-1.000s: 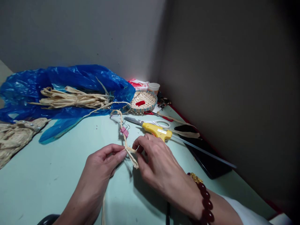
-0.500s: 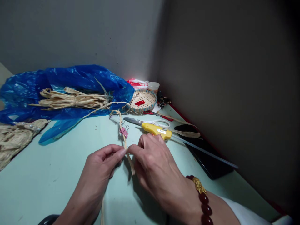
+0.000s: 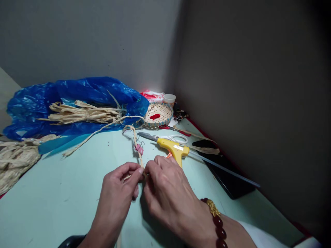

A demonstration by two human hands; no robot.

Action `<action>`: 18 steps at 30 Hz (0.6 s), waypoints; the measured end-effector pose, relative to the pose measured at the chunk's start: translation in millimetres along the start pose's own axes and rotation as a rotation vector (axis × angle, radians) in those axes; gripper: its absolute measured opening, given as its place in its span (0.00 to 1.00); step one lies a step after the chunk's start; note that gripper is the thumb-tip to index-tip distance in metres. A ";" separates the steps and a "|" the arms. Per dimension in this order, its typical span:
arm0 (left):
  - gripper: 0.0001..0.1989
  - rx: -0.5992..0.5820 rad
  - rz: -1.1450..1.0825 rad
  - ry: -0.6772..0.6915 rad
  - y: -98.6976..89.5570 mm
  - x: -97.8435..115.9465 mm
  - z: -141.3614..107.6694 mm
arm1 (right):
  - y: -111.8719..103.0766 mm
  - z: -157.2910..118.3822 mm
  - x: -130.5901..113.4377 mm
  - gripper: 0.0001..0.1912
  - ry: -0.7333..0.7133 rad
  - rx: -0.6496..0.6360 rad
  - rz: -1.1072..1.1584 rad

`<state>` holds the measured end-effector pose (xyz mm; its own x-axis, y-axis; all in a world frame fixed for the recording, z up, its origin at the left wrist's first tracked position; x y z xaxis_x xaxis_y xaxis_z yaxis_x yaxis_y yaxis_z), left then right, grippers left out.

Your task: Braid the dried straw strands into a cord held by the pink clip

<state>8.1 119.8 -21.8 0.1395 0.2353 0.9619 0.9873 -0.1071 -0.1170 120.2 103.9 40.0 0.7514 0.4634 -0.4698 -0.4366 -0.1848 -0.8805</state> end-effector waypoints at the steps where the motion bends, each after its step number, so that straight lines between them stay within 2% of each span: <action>1: 0.09 -0.008 -0.010 -0.003 -0.3 -2.0 0.6 | -1.7 0.8 3.0 0.03 0.019 0.003 0.022; 7: 0.09 -0.021 -0.062 0.031 -1.9 -6.0 4.1 | -11.9 7.3 16.7 0.04 0.086 0.009 0.077; 15: 0.07 0.023 0.043 0.033 -2.9 3.3 -0.1 | -14.6 10.6 22.6 0.04 0.114 0.037 0.186; 18: 0.07 0.021 0.074 0.055 -3.7 5.5 0.8 | -14.0 15.3 28.8 0.04 0.132 0.000 0.241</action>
<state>5.3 122.3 -16.3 0.2085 0.1738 0.9625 0.9759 -0.1022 -0.1930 140.4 133.1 39.8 0.6833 0.2894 -0.6703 -0.6109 -0.2762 -0.7420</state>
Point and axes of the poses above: each hand's wrist, its own z-axis towards the middle knuckle, its own y-axis out of the palm, x = y × z, the point moved 10 cm from there along z, towards the middle knuckle, and after that the axes turned 13 degrees about -x, right-handed, at the moved point
